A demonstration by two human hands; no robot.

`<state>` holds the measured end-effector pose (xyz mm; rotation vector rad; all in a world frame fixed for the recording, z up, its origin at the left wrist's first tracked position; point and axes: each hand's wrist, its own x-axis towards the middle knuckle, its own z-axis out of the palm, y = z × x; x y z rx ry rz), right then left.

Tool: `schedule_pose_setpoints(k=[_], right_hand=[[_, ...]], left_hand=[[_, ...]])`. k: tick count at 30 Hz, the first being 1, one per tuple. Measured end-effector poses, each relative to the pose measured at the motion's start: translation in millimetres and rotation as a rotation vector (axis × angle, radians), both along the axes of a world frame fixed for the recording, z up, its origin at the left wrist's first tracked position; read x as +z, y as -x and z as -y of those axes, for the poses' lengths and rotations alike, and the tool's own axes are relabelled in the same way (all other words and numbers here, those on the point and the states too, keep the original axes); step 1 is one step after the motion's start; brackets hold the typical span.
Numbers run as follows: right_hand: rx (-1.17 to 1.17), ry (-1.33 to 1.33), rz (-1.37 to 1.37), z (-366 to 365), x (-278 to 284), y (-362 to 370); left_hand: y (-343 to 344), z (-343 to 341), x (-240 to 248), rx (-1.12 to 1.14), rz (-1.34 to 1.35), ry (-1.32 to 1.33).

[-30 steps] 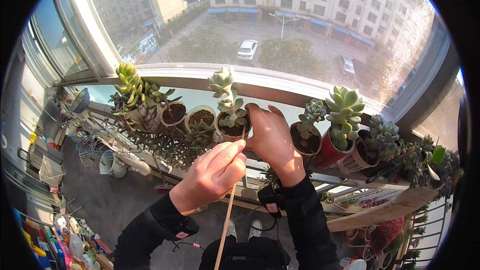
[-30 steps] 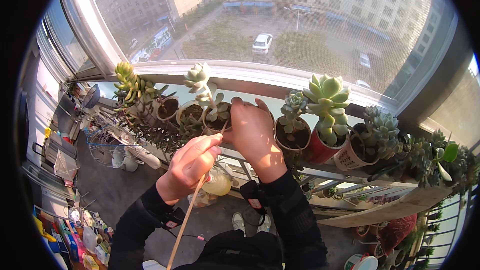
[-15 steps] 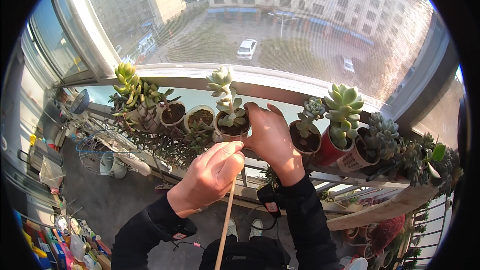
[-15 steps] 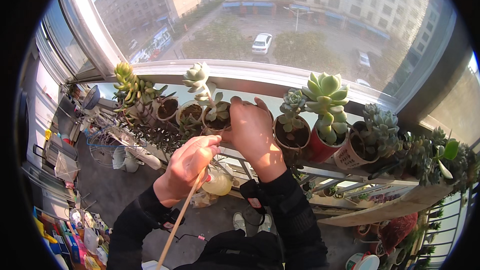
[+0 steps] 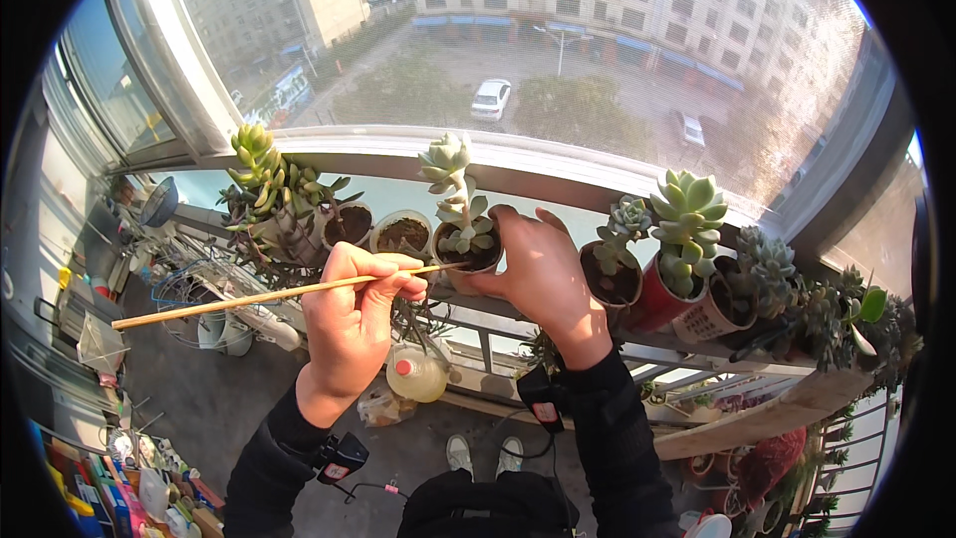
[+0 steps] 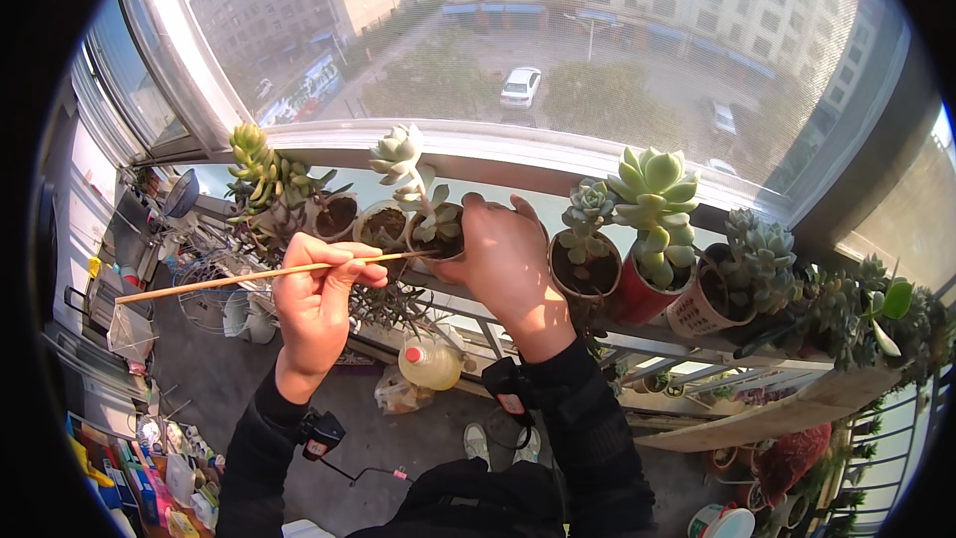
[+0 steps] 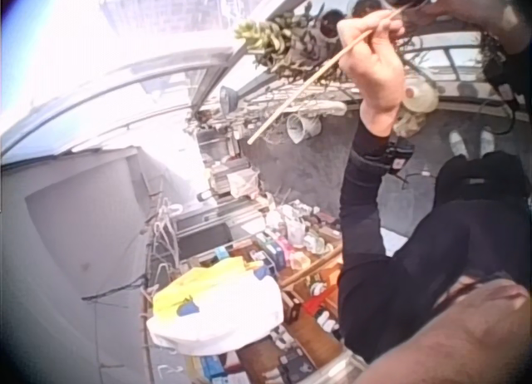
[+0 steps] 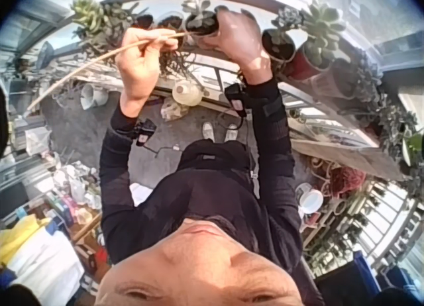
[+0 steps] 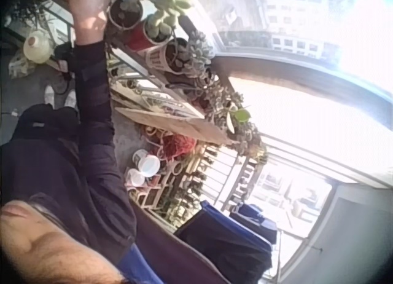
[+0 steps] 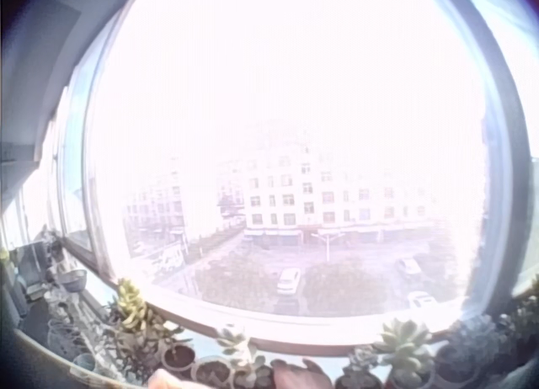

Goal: The person uses a thin wooden stick to gently clean the leaves and soil surface of several potted succulent plants arranged on a balcony railing. The person moves from one pot to the next, carefully removing debris from the plants.

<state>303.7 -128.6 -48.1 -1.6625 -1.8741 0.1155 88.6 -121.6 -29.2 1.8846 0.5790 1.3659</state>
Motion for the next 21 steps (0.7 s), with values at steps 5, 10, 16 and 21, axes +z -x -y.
schedule_pose_setpoints(k=[5, 10, 16, 21], right_hand=[[-0.001, -0.033, 0.006, 3.4, 3.4, 2.3], [0.003, -0.061, 0.029, 7.0, 5.6, 4.7], [0.015, -0.153, 0.054, -1.3, 7.6, 5.7], [0.068, -0.073, -0.041, -0.7, 13.1, 2.9]], left_hand=[[1.3, -3.5, 1.2, 0.003, 0.016, 0.041], [8.8, -3.7, 4.6, -0.009, 0.016, 0.045], [18.6, -7.3, 8.1, 0.012, 0.061, 0.046], [23.2, -8.2, 7.8, 0.014, 0.131, 0.117]])
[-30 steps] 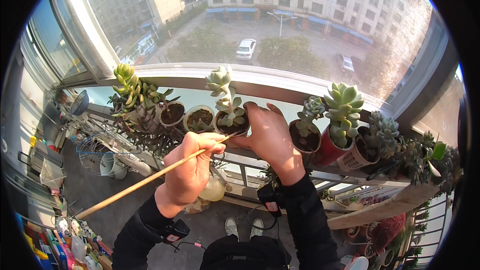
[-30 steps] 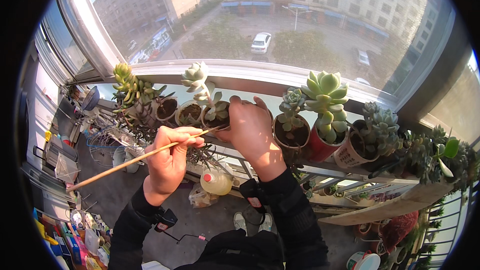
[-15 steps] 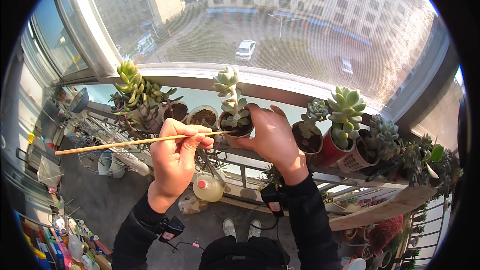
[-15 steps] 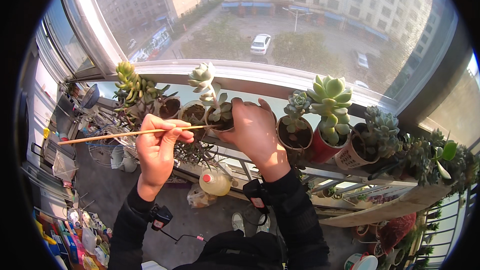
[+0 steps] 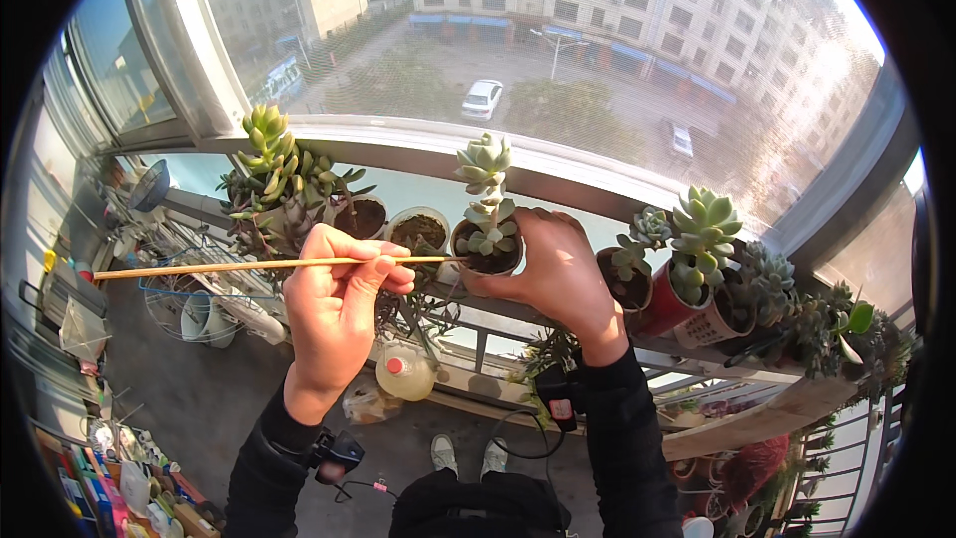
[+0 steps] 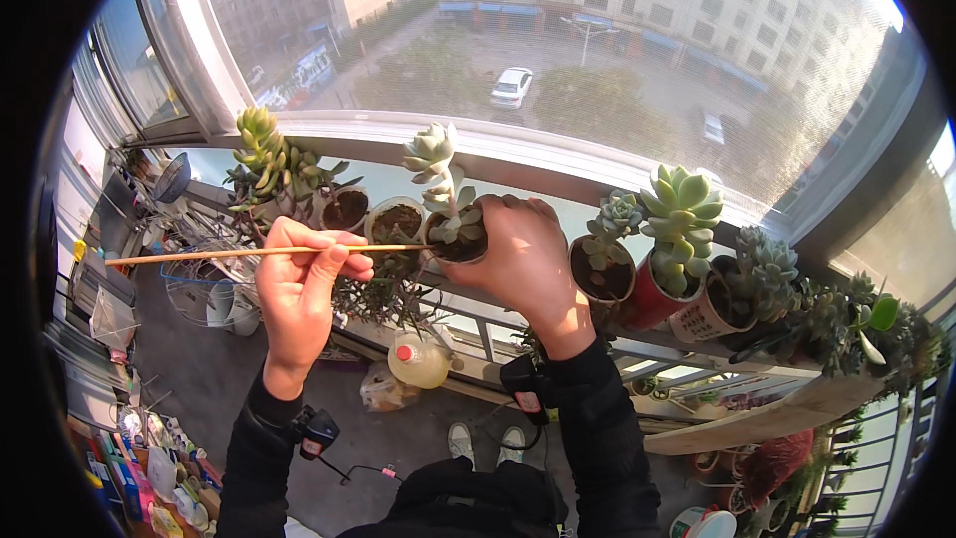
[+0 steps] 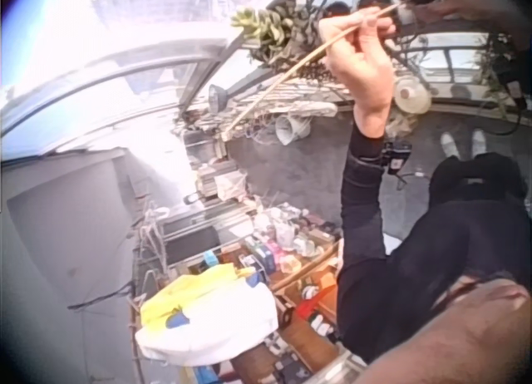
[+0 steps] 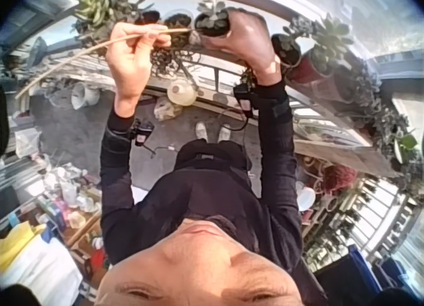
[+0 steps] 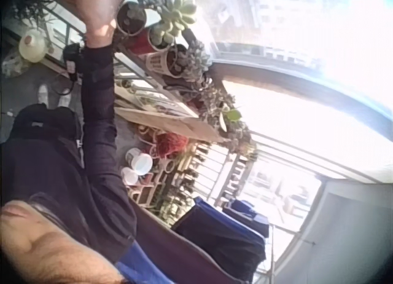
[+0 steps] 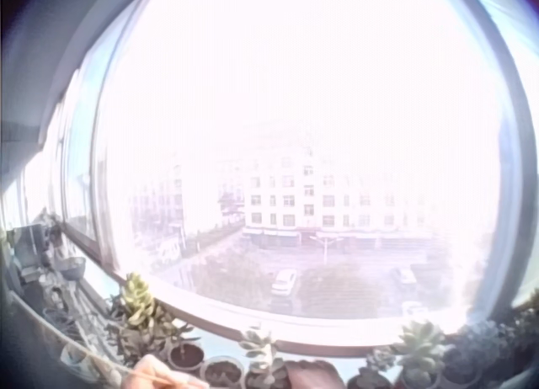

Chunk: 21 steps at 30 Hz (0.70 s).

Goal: The person uses a thin wooden stick to gently clean the leaves and soil surface of several potted succulent plants arranged on a balcony railing. The person moves from one pot to the next, carefully removing debris from the plants.

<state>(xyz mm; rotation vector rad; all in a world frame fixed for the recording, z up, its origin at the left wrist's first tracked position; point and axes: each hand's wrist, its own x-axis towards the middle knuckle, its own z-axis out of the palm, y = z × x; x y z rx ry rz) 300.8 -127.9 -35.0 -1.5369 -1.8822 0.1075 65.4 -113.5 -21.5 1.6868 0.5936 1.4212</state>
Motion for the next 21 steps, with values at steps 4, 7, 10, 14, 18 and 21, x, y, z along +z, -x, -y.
schedule_pose_setpoints(k=[4, 7, 10, 14, 18, 21], right_hand=[[0.036, -0.012, -0.077, -1.2, 1.0, 1.7], [0.071, -0.017, -0.141, -1.7, 1.1, 1.5], [0.087, -0.008, -0.124, -1.6, 3.4, 0.5], [0.054, 0.118, -0.085, 2.4, 10.1, -2.4], [0.077, 0.143, -0.062, 4.1, 14.7, -5.4], [0.096, 0.166, -0.095, 2.9, 14.2, -5.7]], left_hand=[[1.4, -5.3, -1.2, 0.007, 0.003, 0.026], [1.9, -8.4, -2.7, -0.01, 0.009, 0.049], [2.9, -10.1, -3.9, -0.039, 0.009, 0.055], [5.2, -11.8, -4.6, -0.044, -0.074, 0.004], [5.4, -12.0, -6.3, -0.051, -0.078, 0.01], [4.6, -11.9, -7.8, -0.057, -0.075, 0.015]])
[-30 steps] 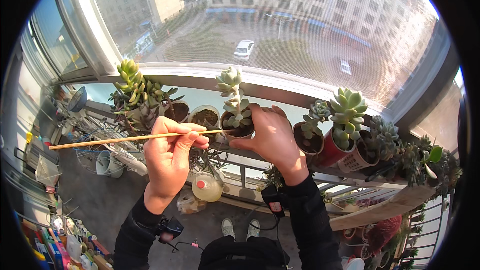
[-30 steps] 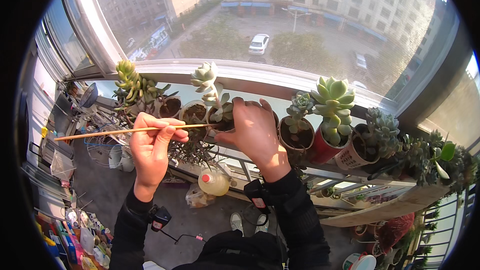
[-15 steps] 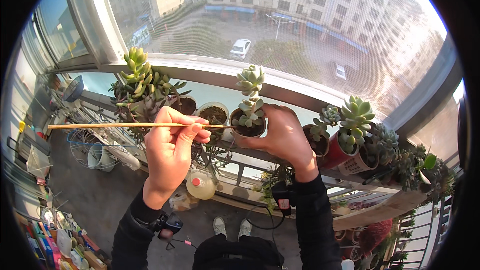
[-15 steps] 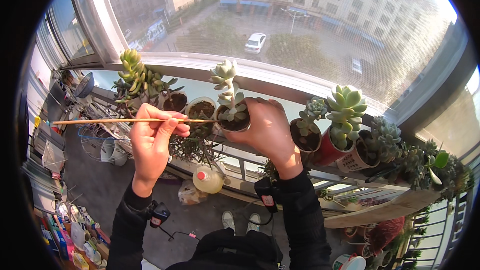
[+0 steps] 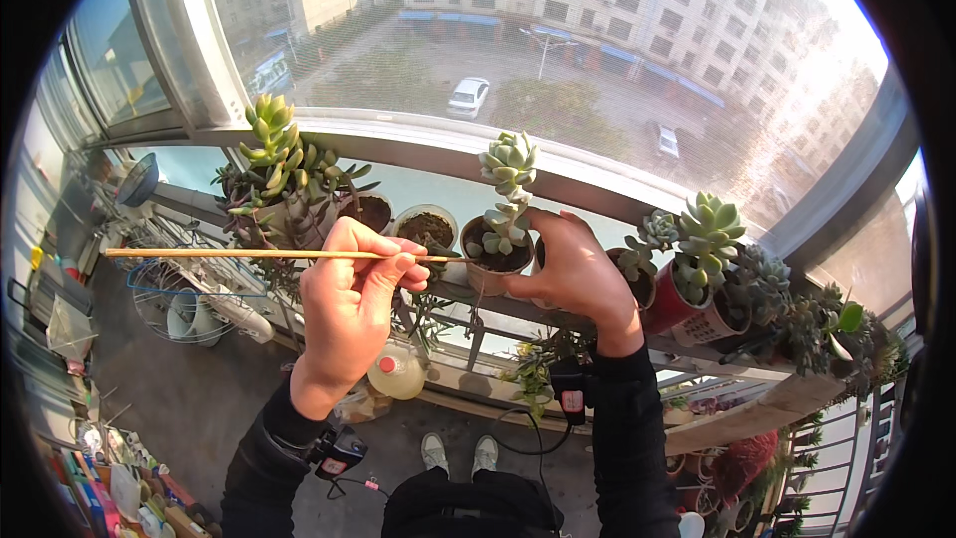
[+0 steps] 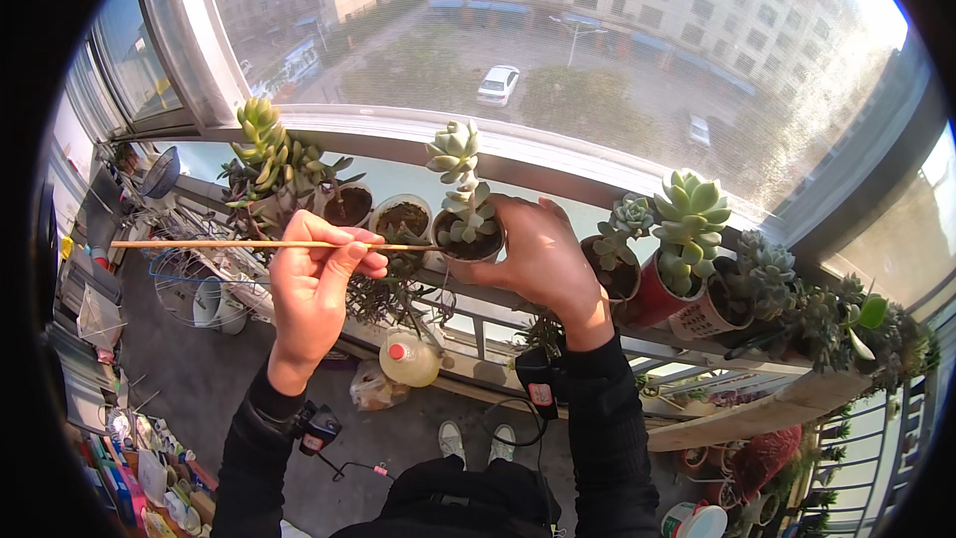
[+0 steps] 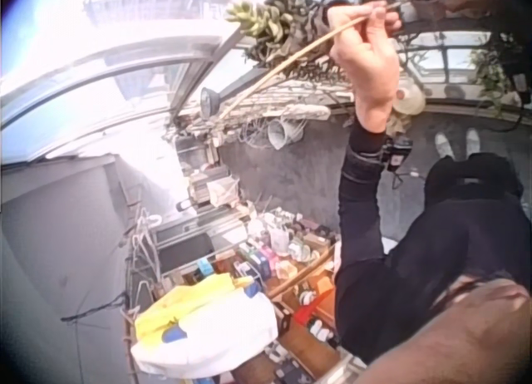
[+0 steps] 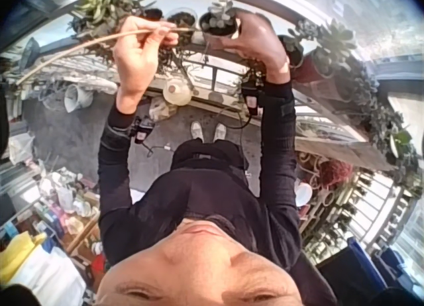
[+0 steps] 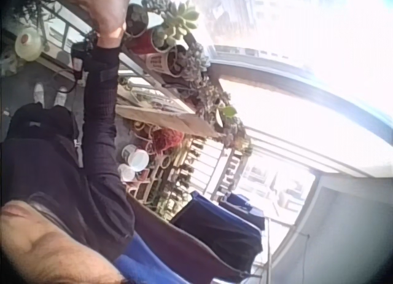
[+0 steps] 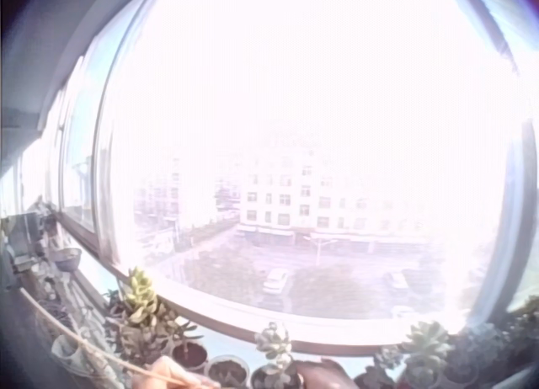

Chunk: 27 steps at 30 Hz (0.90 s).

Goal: The person uses a thin wooden stick to gently clean the leaves and soil surface of several potted succulent plants arranged on a balcony railing. The person moves from one pot to the next, carefully removing debris from the plants.

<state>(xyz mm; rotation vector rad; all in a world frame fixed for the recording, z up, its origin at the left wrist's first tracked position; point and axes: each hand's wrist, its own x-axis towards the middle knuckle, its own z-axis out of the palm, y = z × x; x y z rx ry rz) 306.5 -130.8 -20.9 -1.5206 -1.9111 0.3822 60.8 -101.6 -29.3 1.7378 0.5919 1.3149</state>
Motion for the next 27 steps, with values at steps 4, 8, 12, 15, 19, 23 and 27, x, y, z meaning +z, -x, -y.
schedule_pose_setpoints(k=[4, 8, 12, 15, 19, 23, 27], right_hand=[[0.0, -0.02, -0.064, -1.0, -2.6, 2.2], [0.036, -0.067, -0.106, -3.9, -1.5, 2.5], [0.034, 0.035, -0.054, -3.9, 1.5, -2.3], [0.054, 0.008, -0.065, -5.4, 0.4, -3.9], [0.07, -0.104, -0.098, -6.7, -5.8, -2.3], [0.068, -0.022, -0.094, -9.0, -9.8, -3.3], [0.032, -0.001, -0.06, -10.8, -12.0, -3.4]], left_hand=[[0.1, -0.1, -0.7, 0.012, 0.066, 0.006], [2.4, -0.8, -0.2, -0.007, 0.028, -0.002], [3.1, -0.6, -0.5, -0.005, 0.024, 0.001], [2.2, -0.5, 0.0, -0.006, 0.023, -0.006], [1.5, -0.1, 3.6, 0.003, 0.037, -0.026], [2.8, 1.3, 9.0, 0.035, 0.086, -0.021], [2.8, 1.5, 11.5, 0.046, 0.058, -0.045]])
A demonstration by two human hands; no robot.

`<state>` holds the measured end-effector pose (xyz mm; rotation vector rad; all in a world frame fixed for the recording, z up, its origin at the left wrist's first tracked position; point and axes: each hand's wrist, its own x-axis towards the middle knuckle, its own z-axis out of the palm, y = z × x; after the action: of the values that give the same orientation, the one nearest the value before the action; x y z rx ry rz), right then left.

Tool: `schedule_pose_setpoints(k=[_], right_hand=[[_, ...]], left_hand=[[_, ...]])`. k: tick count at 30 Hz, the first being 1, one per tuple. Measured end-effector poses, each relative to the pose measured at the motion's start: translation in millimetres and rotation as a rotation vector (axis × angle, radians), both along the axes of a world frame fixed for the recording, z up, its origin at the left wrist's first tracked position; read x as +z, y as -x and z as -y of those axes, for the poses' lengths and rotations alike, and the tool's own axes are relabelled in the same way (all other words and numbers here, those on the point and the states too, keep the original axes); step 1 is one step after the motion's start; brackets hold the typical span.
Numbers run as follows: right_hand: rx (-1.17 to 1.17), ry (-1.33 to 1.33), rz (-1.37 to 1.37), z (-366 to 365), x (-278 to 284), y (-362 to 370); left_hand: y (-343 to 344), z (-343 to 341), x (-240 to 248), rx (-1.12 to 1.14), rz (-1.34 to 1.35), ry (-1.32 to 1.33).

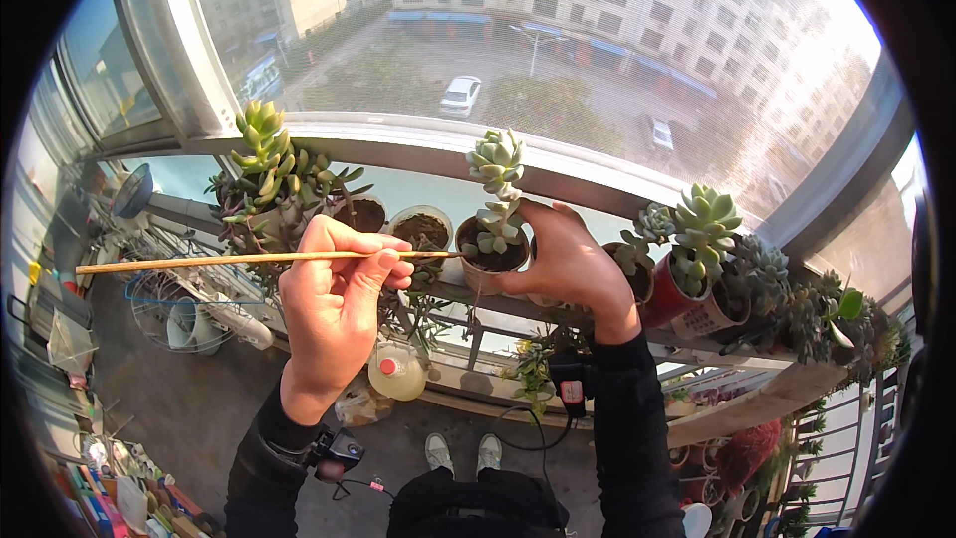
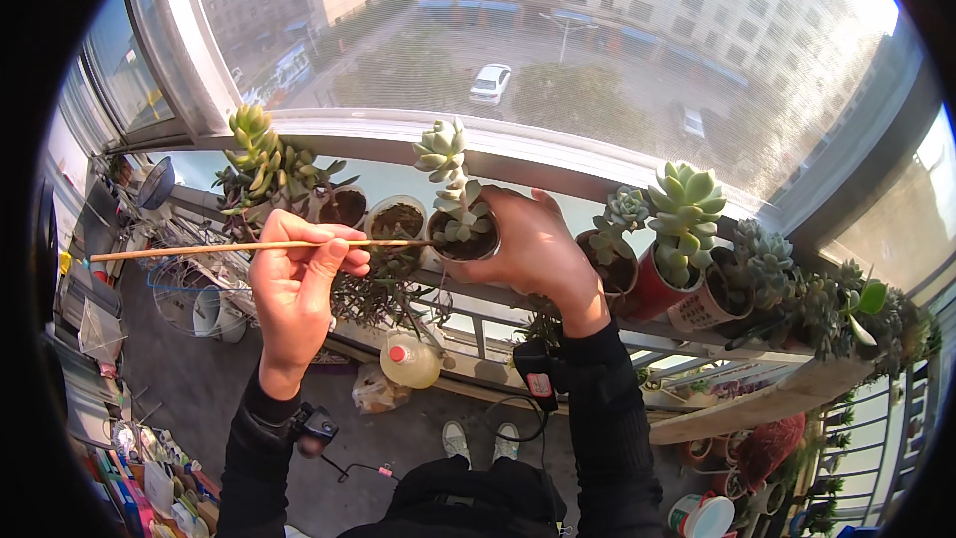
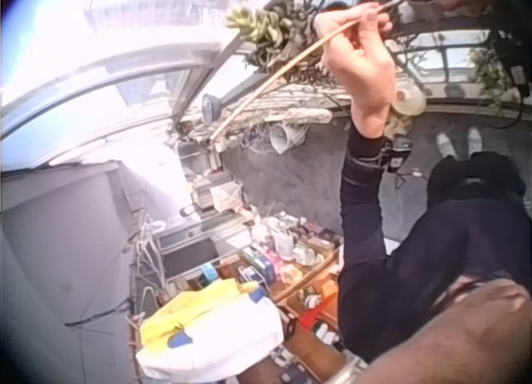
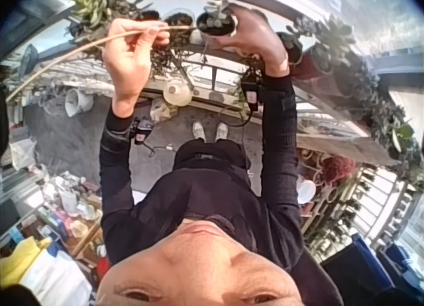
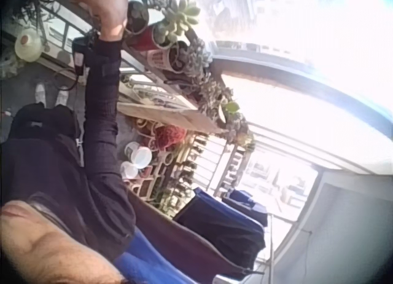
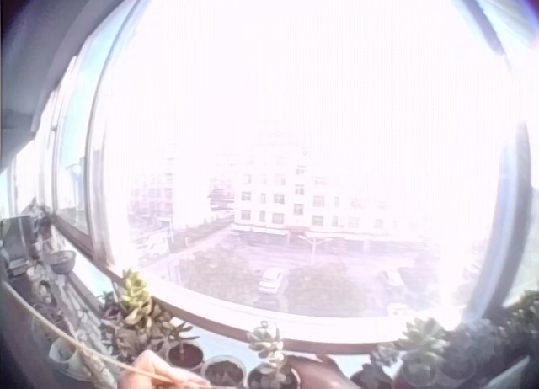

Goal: The person uses a thin wooden stick to gently clean the leaves and soil surface of several potted succulent plants arranged on a balcony railing. The person moves from one pot to the next, carefully removing debris from the plants.

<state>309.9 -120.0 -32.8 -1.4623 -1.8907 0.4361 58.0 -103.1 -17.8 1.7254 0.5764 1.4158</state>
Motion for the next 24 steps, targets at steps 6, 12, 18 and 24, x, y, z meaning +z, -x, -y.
schedule_pose_setpoints(k=[6, 12, 18, 24], right_hand=[[-0.099, -0.06, 0.032, 4.4, -5.7, 6.1], [-0.23, -0.148, 0.098, 8.4, -11.3, 16.9], [-0.353, -0.118, 0.245, 12.3, -11.4, 23.5], [-0.403, -0.151, 0.261, 12.1, -14.4, 27.6]], left_hand=[[-1.5, -2.0, 3.5, 0.007, 0.035, -0.009], [-0.5, -5.2, 13.0, 0.068, 0.099, -0.049], [-4.1, -5.4, 30.1, 0.145, 0.037, -0.147], [5.9, -2.8, 73.1, 0.177, -0.022, -0.228]])
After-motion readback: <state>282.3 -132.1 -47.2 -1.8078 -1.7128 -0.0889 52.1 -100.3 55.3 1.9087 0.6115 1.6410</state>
